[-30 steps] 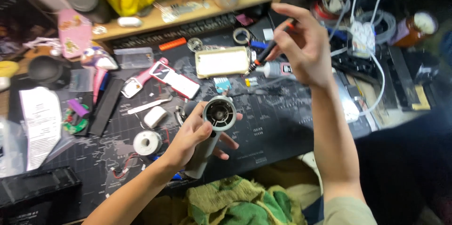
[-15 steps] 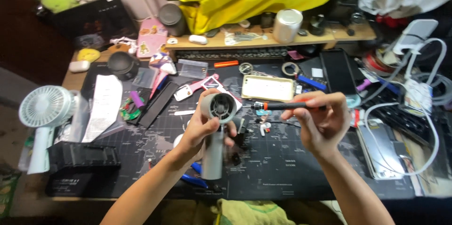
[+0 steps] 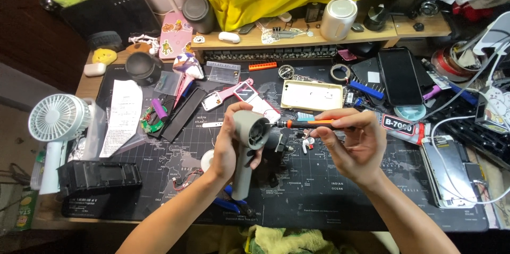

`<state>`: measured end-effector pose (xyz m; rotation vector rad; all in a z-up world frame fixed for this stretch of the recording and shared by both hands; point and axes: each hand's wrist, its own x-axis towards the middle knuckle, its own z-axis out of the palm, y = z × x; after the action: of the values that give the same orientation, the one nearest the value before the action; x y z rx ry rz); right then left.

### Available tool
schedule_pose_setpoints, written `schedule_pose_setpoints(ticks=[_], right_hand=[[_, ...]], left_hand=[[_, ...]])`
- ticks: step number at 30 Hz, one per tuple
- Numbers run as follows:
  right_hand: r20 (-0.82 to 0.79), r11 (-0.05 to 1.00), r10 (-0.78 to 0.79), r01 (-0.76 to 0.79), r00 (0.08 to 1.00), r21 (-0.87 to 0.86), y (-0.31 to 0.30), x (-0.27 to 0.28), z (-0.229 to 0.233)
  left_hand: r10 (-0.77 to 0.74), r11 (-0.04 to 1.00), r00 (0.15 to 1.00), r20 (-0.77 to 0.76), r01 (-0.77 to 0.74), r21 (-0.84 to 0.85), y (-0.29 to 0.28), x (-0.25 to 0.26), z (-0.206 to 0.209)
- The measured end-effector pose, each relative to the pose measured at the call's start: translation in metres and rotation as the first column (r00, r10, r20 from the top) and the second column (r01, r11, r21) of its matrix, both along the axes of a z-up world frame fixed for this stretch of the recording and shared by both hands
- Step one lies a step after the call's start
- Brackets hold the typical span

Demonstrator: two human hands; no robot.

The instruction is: The person disassembles a small cylindrical electronic device using a screwdriver and tweezers. They remove the outer casing, unscrew internal components, and carefully manipulate wires and parts with tweezers on a cluttered workbench.

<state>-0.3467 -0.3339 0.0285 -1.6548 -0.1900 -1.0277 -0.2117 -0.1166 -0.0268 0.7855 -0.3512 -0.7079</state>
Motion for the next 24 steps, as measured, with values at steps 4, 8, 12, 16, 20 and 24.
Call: schedule_pose_setpoints(ticks=[4,8,12,16,20,24], right_hand=[[-0.029,1.000,-0.001,0.001,1.000,0.014,0.000,0.006,-0.006],[-0.065,1.000,-0.022,0.021,0.998,-0.009,0.001,0.007,-0.013],[-0.043,1.000,-0.020,0.019,0.999,-0.021,0.002,0.005,-0.013],[-0.048,0.999,-0.022,0.021,0.999,-0.034,0.003,0.003,-0.014],[-0.053,0.998,-0.031,0.028,0.998,-0.050,0.007,0.005,-0.014],[-0.068,0.997,-0.052,0.048,0.996,-0.066,0.006,0.005,-0.012]], left_hand=[[-0.033,0.999,0.999,-0.011,0.034,0.025,-0.003,-0.004,0.014],[-0.007,0.999,1.000,-0.024,0.008,0.031,-0.004,-0.007,0.020],[0.018,0.999,0.999,-0.027,-0.017,0.046,-0.002,-0.005,0.019],[0.027,0.999,0.999,-0.046,-0.025,0.036,-0.003,-0.006,0.018],[0.034,0.998,0.998,-0.049,-0.032,0.052,-0.003,-0.008,0.020],[0.039,0.998,0.998,-0.042,-0.037,0.049,-0.004,-0.010,0.019]])
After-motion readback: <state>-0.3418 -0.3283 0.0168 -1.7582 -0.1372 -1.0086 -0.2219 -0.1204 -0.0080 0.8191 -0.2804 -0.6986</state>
